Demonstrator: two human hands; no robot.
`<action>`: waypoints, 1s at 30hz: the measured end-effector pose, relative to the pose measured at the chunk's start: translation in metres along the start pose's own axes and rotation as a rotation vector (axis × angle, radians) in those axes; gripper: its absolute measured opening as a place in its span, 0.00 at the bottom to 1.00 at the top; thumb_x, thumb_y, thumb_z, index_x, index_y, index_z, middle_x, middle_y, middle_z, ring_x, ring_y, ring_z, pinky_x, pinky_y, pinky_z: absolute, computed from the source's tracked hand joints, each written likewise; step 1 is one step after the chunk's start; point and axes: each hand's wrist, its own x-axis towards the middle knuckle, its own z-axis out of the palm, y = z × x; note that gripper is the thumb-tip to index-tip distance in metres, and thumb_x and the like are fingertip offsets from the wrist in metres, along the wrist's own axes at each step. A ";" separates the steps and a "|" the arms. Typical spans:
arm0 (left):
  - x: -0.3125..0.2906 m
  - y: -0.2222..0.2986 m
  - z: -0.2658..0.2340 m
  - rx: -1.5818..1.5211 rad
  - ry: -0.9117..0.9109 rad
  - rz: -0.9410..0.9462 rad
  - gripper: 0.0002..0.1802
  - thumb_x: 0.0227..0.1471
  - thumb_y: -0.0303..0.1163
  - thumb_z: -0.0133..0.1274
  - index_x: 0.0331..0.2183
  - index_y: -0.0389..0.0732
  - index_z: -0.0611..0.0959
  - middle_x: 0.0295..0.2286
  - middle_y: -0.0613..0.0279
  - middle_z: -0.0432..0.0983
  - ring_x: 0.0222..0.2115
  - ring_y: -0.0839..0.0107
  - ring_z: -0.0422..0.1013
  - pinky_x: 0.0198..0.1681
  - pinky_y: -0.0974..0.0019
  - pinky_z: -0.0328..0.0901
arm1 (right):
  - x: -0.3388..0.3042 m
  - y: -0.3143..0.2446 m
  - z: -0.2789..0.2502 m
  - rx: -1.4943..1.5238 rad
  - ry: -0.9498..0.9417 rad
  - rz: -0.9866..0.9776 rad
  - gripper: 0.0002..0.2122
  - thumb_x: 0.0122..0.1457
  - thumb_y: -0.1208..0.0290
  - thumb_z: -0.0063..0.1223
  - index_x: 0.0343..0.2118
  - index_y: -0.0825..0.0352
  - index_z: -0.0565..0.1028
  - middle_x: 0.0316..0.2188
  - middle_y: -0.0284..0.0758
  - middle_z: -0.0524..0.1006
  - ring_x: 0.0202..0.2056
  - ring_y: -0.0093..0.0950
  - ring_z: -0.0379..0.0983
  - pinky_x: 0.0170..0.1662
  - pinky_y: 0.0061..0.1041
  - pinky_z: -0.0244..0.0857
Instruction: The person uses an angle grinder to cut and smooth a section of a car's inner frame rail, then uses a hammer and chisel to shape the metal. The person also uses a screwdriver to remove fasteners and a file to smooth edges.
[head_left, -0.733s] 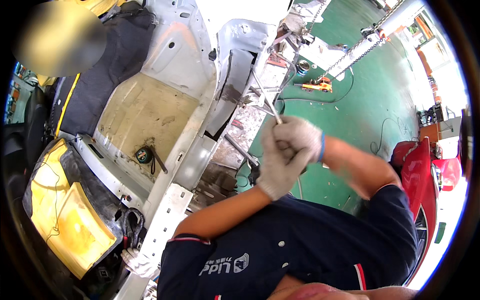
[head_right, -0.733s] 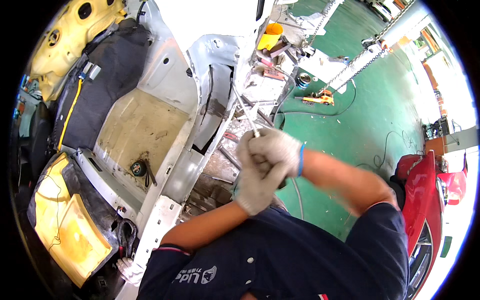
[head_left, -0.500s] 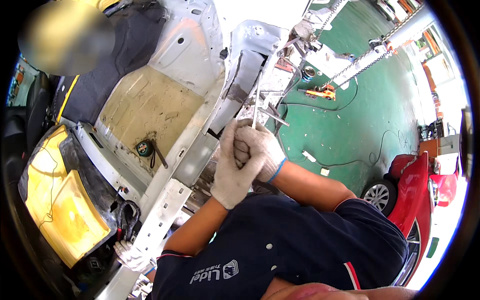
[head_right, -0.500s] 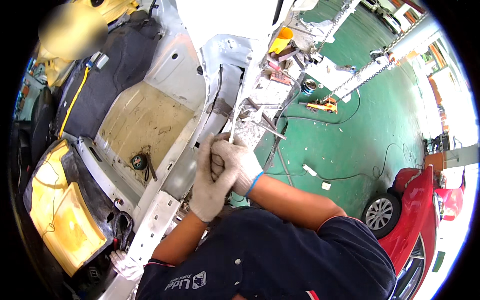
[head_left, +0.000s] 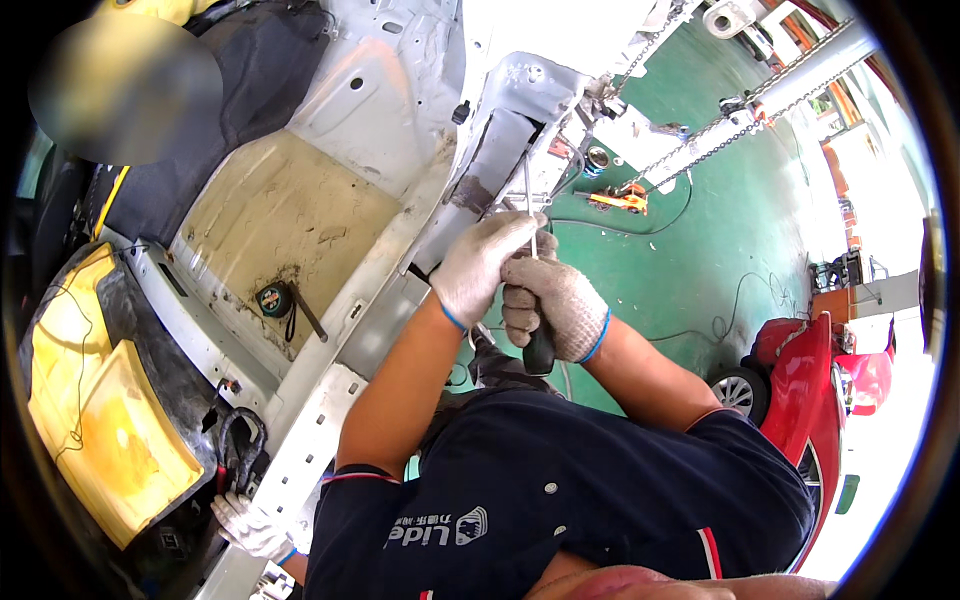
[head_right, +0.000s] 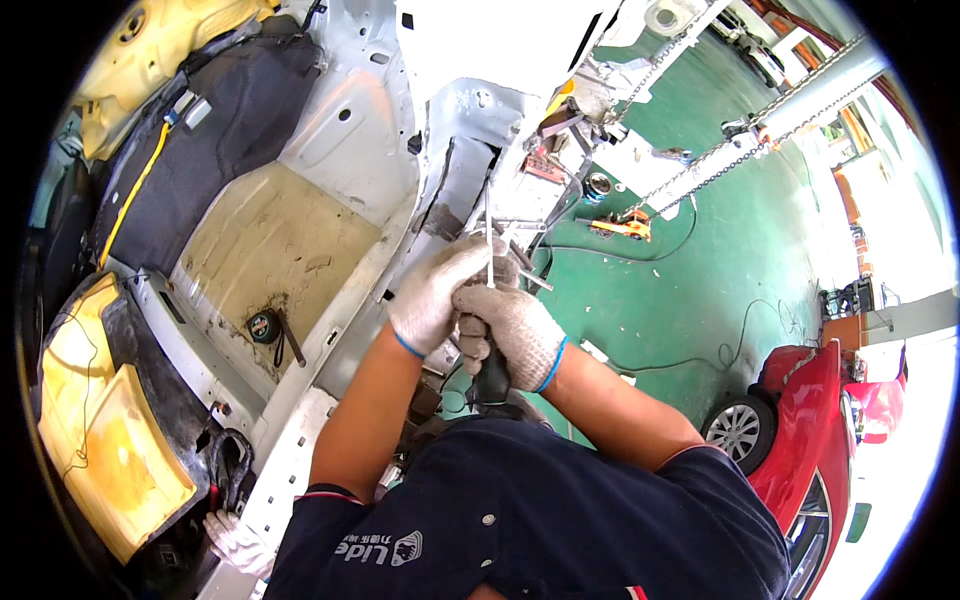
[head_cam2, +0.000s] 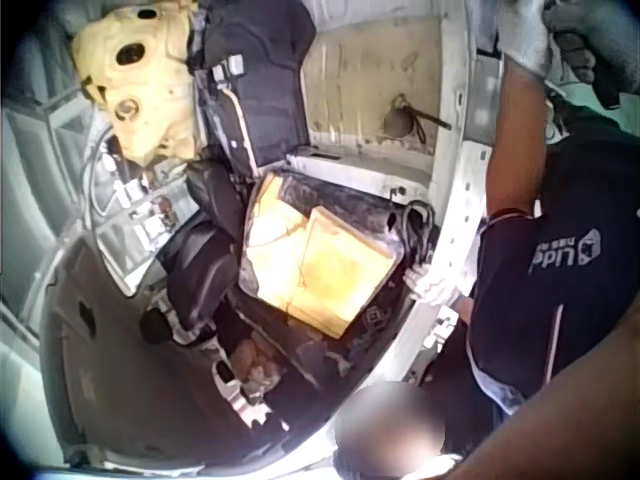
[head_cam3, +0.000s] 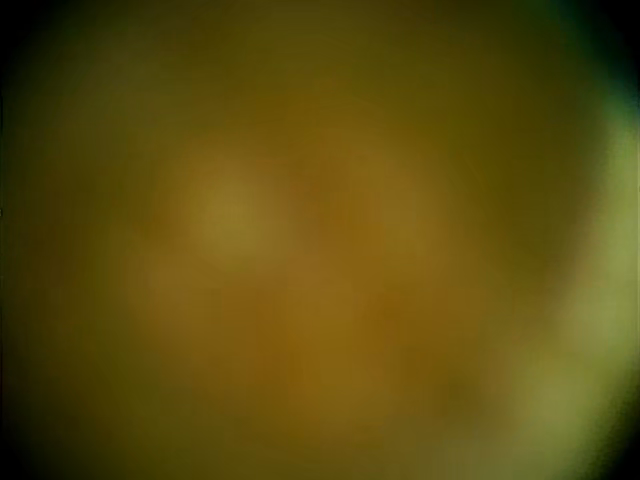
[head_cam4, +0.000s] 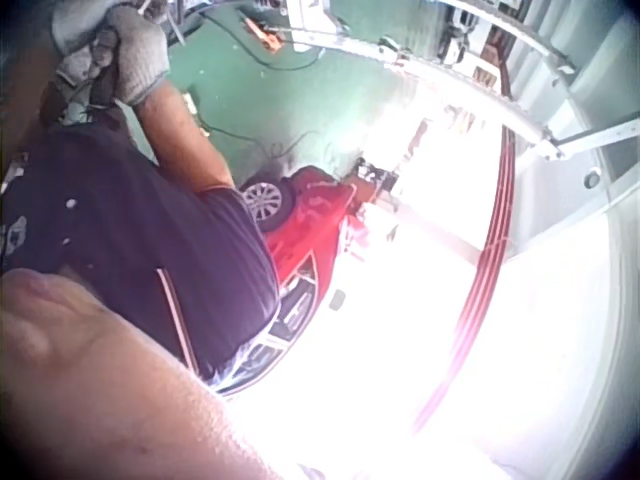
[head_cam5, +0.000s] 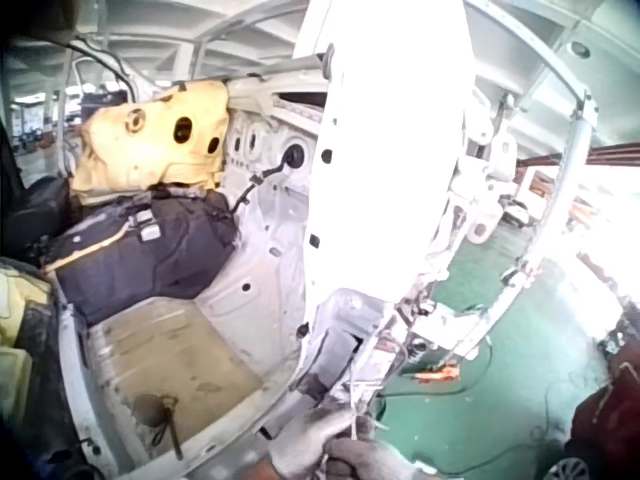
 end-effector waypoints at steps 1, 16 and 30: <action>0.005 0.012 0.004 -0.013 -0.041 -0.075 0.17 0.66 0.39 0.55 0.45 0.34 0.85 0.36 0.57 0.83 0.35 0.69 0.78 0.41 0.66 0.72 | 0.002 0.001 0.001 0.032 0.004 0.007 0.08 0.68 0.66 0.51 0.31 0.55 0.66 0.18 0.22 0.63 0.16 0.19 0.59 0.21 0.27 0.59; 0.034 -0.025 0.019 -0.226 -0.039 0.151 0.17 0.68 0.36 0.52 0.44 0.28 0.81 0.29 0.54 0.83 0.33 0.65 0.80 0.43 0.61 0.74 | -0.059 0.001 -0.016 -0.262 0.075 -0.016 0.13 0.65 0.72 0.55 0.49 0.70 0.70 0.21 0.30 0.68 0.17 0.22 0.65 0.19 0.25 0.58; 0.075 -0.052 0.071 -0.168 0.029 0.242 0.12 0.73 0.33 0.45 0.49 0.36 0.76 0.37 0.51 0.84 0.38 0.62 0.82 0.43 0.60 0.76 | -0.042 -0.092 -0.117 -1.496 0.362 -0.059 0.12 0.57 0.68 0.57 0.40 0.70 0.78 0.29 0.46 0.81 0.31 0.42 0.78 0.39 0.41 0.72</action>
